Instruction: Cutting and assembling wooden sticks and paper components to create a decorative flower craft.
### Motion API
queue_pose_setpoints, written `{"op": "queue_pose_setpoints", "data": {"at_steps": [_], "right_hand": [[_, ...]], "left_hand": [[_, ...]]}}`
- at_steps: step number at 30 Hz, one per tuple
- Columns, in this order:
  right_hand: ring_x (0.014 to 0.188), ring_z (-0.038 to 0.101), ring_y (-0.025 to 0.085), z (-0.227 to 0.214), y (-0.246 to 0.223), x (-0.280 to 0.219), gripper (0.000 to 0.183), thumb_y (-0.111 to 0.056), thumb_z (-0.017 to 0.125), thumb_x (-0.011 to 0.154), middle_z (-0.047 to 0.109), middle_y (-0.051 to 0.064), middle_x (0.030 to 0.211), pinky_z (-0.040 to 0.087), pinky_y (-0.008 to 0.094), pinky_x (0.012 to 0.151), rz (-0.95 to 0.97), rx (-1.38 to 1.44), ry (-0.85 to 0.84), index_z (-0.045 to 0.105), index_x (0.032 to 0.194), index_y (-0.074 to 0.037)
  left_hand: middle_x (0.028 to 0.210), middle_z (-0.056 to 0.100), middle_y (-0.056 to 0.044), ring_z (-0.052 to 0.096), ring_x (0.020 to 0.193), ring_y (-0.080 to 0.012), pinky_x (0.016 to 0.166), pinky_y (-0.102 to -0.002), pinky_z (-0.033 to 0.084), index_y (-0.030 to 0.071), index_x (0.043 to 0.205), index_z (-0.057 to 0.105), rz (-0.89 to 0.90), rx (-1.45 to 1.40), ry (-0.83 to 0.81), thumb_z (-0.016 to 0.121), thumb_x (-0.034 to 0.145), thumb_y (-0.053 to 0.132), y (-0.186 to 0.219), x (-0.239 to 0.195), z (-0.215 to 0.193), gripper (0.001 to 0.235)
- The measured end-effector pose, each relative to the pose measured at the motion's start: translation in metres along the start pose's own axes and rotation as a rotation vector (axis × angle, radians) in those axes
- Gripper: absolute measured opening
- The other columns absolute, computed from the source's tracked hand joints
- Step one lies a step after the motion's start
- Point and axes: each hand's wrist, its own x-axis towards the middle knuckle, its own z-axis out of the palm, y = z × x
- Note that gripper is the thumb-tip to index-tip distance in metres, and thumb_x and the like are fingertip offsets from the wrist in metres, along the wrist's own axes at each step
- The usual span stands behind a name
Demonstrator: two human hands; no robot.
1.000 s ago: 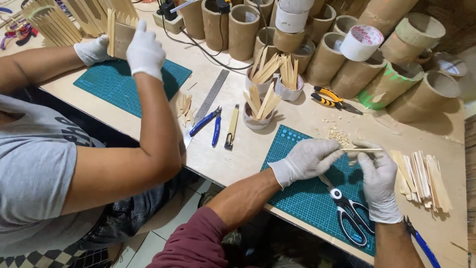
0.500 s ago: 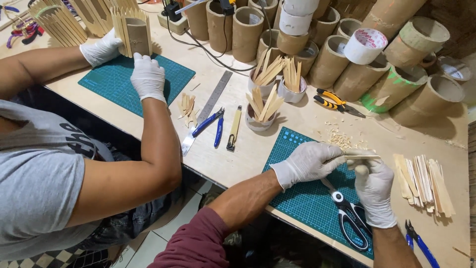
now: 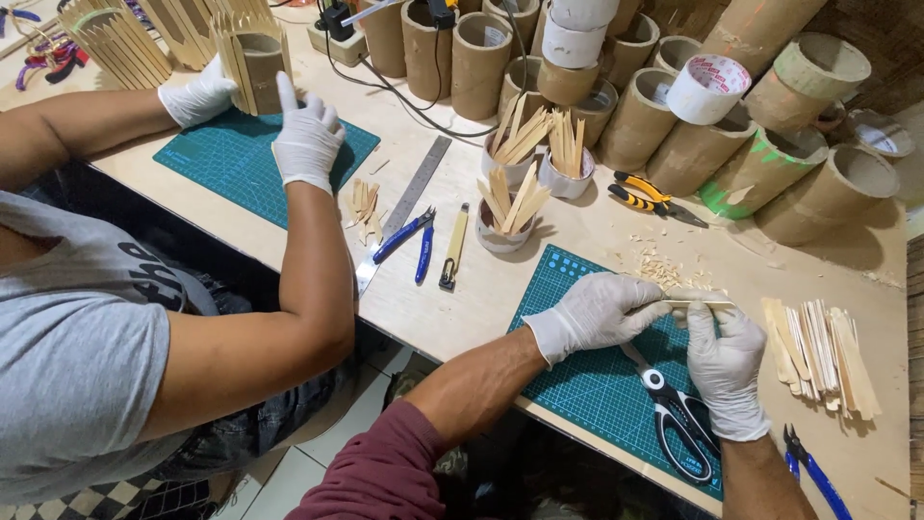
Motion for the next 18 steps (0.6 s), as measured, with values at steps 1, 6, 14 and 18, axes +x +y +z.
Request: {"op": "queue_pose_setpoints", "data": {"at_steps": [1, 6, 14, 18], "right_hand": [[0.083, 0.071, 0.023, 0.0, 0.002, 0.0, 0.021, -0.007, 0.056, 0.112, 0.073, 0.017, 0.098, 0.061, 0.031, 0.079, 0.0, 0.0, 0.0, 0.071, 0.117, 0.007], [0.072, 0.069, 0.027, -0.002, 0.006, -0.001, 0.031, -0.008, 0.052, 0.117, 0.071, 0.021, 0.09, 0.058, 0.033, 0.066, -0.054, -0.067, 0.08, 0.073, 0.107, 0.013], [0.066, 0.065, 0.022, -0.008, 0.02, 0.0, 0.038, -0.008, 0.05, 0.126, 0.068, 0.012, 0.077, 0.05, 0.034, 0.066, -0.029, -0.172, 0.232, 0.077, 0.105, 0.008], [0.063, 0.064, 0.02, -0.006, 0.018, 0.001, 0.03, -0.004, 0.055, 0.125, 0.066, 0.013, 0.075, 0.049, 0.033, 0.058, -0.01, -0.13, 0.205, 0.076, 0.108, 0.009]], "left_hand": [[0.075, 0.069, -0.01, 0.065, 0.066, -0.033, 0.056, -0.045, 0.048, 0.013, 0.086, 0.063, 0.0, 0.0, 0.0, 0.048, 0.101, 0.036, 0.001, 0.0, 0.0, 0.031], [0.074, 0.067, -0.011, 0.064, 0.066, -0.0331, 0.057, -0.045, 0.048, 0.012, 0.085, 0.06, 0.042, -0.033, 0.016, 0.047, 0.102, 0.038, 0.006, -0.001, -0.006, 0.034], [0.076, 0.075, -0.005, 0.068, 0.063, -0.0191, 0.052, -0.031, 0.052, 0.011, 0.096, 0.075, -0.089, 0.177, 0.246, 0.056, 0.101, 0.027, 0.037, -0.007, -0.062, 0.025], [0.079, 0.072, -0.006, 0.068, 0.073, -0.0261, 0.062, -0.043, 0.053, 0.019, 0.099, 0.074, -0.829, 0.428, 0.128, 0.055, 0.099, 0.051, 0.03, -0.016, -0.14, 0.037]]}}
